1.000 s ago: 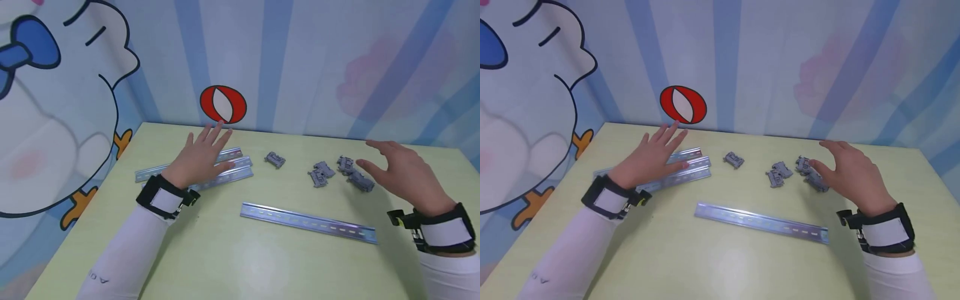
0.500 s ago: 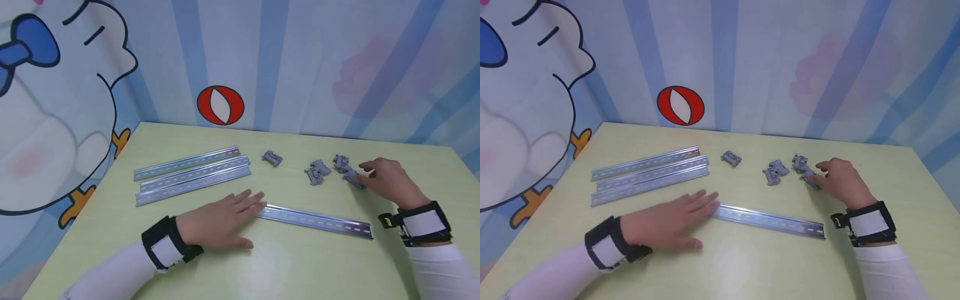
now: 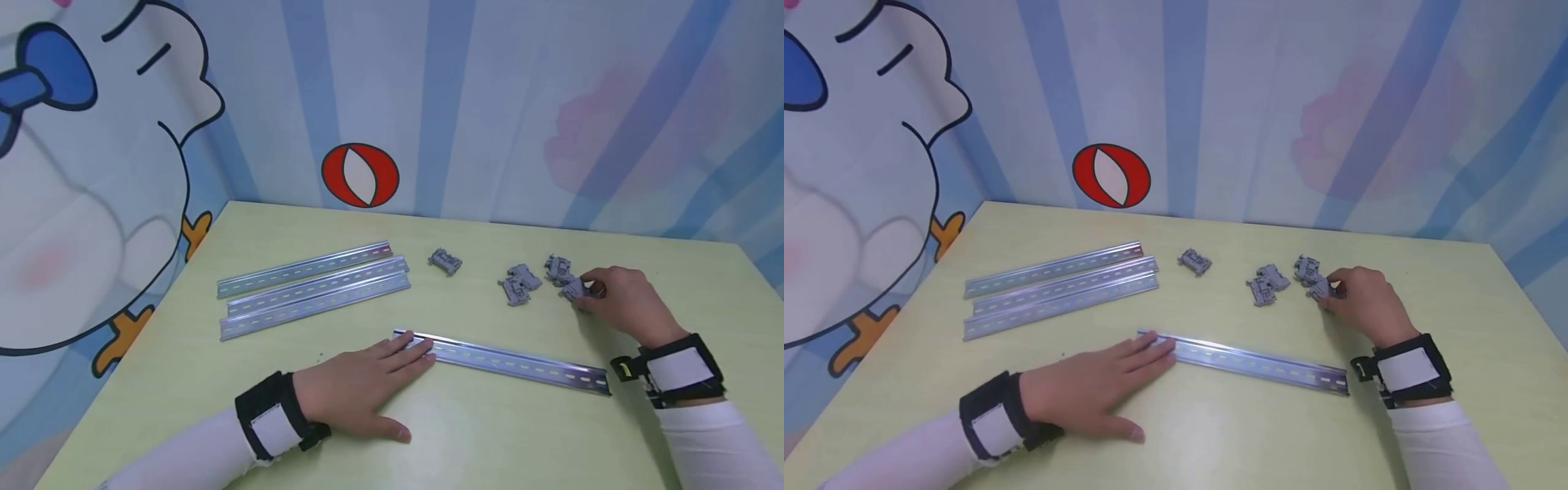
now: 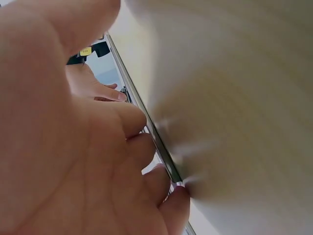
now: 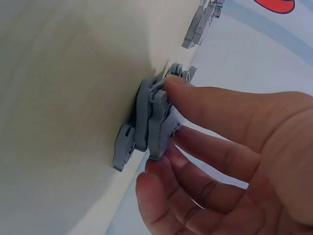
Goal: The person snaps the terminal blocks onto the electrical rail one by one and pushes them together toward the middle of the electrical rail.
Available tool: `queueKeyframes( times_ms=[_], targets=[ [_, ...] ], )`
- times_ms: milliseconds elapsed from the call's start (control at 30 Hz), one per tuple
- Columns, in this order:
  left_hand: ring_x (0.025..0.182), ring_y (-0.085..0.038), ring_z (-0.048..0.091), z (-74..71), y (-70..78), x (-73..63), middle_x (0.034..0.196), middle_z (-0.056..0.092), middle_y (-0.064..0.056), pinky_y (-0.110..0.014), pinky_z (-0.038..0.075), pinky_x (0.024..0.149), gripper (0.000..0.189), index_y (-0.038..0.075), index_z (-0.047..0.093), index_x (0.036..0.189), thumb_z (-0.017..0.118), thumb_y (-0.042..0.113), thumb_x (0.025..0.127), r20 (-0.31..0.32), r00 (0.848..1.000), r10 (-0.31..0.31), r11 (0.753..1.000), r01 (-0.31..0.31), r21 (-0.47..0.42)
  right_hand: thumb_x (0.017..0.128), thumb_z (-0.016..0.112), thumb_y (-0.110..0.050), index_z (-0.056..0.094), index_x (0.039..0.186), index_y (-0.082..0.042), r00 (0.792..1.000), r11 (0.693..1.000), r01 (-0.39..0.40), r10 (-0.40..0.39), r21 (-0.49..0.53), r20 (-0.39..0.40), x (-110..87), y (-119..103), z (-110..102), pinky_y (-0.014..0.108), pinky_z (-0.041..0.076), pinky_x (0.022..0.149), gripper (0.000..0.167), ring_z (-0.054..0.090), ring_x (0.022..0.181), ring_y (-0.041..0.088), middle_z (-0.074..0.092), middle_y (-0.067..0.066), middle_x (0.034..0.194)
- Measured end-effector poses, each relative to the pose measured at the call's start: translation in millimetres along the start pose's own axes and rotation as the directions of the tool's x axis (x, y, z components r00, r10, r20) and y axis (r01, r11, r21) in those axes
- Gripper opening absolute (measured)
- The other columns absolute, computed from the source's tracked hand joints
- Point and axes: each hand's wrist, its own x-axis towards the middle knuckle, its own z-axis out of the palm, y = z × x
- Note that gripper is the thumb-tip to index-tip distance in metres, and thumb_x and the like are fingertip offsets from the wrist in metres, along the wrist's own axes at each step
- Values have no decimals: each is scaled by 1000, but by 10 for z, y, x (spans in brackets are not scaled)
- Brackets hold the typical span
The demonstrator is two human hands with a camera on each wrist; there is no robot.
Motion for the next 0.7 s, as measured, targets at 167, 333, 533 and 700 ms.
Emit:
queueKeyframes(
  times_ms=[167,333,533,700],
  targets=[
    [150,-22,5,36,-26,7,165,5,0,-37,22,118,93,18,10,158,44,70,90,-24,1000,-2,1000,2,26,81,79,-19,64,114,10,999,1000,-24,24,7,-35,-27,6,-6,40,50,58,46,64,76,28,69,20,88],
    [150,-23,6,57,-81,-28,165,6,0,-39,23,118,92,17,10,158,44,70,90,-47,999,-6,999,7,33,80,79,-21,66,106,7,999,998,-27,29,48,-45,-67,26,-42,36,49,56,40,64,73,26,70,17,85],
    [150,-23,4,58,-101,-80,165,2,-1,-40,22,118,93,17,9,158,45,70,90,-41,998,-46,999,46,3,86,73,-17,66,99,5,1000,997,-8,9,71,-8,-114,7,-123,35,50,57,27,64,77,27,68,15,87],
    [150,-24,1,59,-100,-81,165,0,-4,-39,19,119,97,15,8,158,46,71,89,-41,997,-67,998,67,-10,88,70,-14,60,113,6,998,995,-33,29,92,46,-162,-41,-190,34,51,55,34,66,71,22,69,17,89]
  ],
)
